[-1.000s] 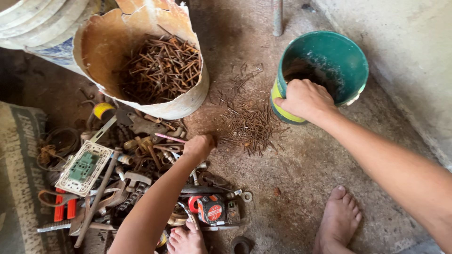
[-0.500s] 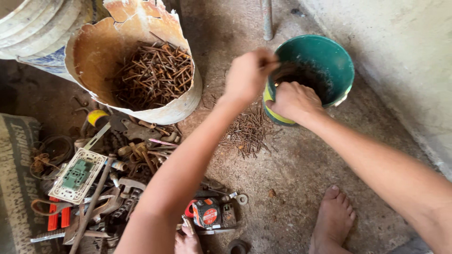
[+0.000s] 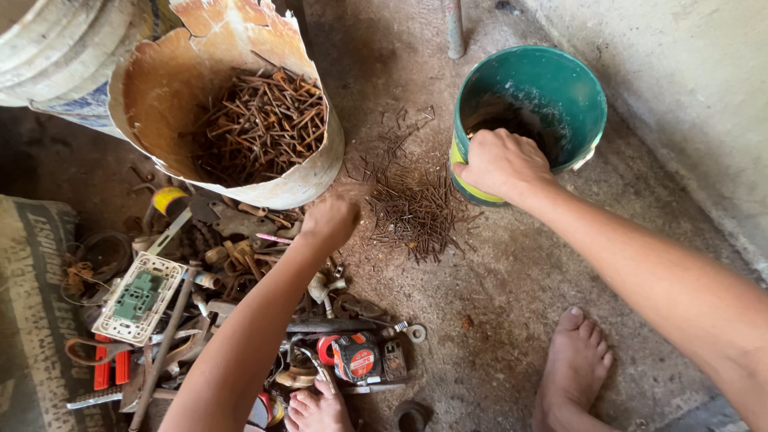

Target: The person gathers loose nails from the floor by hand and places them into a green plastic bucket.

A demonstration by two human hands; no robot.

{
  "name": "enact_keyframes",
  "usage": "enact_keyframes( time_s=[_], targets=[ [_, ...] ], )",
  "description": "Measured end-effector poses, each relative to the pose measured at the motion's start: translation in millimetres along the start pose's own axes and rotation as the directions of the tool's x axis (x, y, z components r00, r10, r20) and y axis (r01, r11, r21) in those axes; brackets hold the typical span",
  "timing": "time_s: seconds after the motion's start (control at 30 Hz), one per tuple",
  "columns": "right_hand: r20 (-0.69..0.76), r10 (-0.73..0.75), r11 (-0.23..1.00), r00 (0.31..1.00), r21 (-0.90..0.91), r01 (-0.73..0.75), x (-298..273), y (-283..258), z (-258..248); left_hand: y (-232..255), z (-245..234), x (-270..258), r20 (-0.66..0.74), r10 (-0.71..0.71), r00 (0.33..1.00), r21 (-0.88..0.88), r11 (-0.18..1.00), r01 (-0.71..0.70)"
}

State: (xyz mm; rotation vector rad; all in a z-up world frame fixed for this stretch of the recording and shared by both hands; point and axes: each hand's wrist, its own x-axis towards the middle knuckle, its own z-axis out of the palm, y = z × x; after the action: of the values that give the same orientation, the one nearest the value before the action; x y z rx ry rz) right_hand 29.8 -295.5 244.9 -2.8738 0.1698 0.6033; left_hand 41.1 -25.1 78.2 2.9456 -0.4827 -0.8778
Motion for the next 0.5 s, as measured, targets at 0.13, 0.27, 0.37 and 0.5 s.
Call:
enact_keyframes(
  time_s=[0.13,0.27,0.37,0.5],
  targets=[
    [-0.031,-0.02,1.0,0.999,-0.02,0.02,2,-1,2,-40,67,15,0.175,0.067,0.982,0.313,0.942,-0.12],
    [-0.024,-0.003,0.998,1.0,-0.062,0.001,3,-3,3,-61,100,28,0.212,0.082,0.974,0.432,0.886,-0.168],
    [-0.045,-0.007,0.998,0.999,-0.067,0.004,3,-2,3,-64,102,34,0.239,0.135,0.962,0.446,0.864,-0.232],
    [-0.042,0.009,0.998,0.999,-0.055,-0.011,2,-3,2,-64,104,23,0.09,0.319,0.943,0.441,0.837,-0.325]
  ],
)
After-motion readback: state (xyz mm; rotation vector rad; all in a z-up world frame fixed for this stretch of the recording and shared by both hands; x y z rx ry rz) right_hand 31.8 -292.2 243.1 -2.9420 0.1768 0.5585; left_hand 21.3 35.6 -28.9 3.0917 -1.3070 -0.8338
